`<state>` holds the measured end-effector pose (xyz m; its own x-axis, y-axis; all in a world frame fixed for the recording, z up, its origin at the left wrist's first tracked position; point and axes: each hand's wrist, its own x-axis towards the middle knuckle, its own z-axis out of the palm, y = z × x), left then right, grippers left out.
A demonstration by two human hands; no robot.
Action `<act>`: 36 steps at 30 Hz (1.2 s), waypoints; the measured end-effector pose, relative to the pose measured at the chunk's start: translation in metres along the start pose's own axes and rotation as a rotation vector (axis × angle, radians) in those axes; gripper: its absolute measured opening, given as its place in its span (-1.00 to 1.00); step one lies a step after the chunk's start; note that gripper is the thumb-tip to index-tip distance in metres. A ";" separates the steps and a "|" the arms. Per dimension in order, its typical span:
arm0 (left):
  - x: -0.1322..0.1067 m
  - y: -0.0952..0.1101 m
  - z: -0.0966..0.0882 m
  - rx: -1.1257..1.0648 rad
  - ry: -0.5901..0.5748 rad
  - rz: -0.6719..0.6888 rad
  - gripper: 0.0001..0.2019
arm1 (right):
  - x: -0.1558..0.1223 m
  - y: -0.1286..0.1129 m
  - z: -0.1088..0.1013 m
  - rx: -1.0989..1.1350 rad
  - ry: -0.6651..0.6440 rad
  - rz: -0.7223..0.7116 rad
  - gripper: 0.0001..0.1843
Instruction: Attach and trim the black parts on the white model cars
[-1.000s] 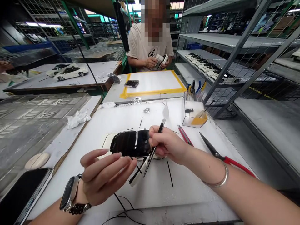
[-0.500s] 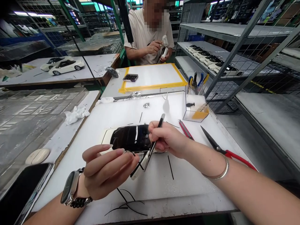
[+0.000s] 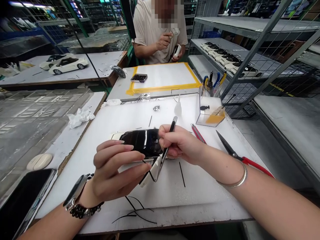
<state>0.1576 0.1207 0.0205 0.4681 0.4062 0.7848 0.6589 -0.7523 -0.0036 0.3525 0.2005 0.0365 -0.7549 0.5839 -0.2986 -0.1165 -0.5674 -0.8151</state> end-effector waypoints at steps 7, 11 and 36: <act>0.006 0.002 -0.003 -0.373 -0.197 -0.213 -0.88 | -0.007 -0.009 -0.009 -0.053 -0.107 -0.077 -0.73; 0.007 0.004 -0.003 -0.563 -0.298 -0.303 -0.87 | -0.010 -0.013 -0.011 -0.044 -0.163 -0.155 -0.71; 0.008 0.000 -0.003 -0.834 -0.401 -0.438 -0.92 | 0.002 -0.001 -0.022 -0.039 -0.444 -0.302 -0.75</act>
<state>0.1594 0.1226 0.0290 0.5484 0.7606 0.3475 0.2719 -0.5552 0.7860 0.3655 0.2149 0.0258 -0.8929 0.4111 0.1838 -0.3530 -0.3854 -0.8526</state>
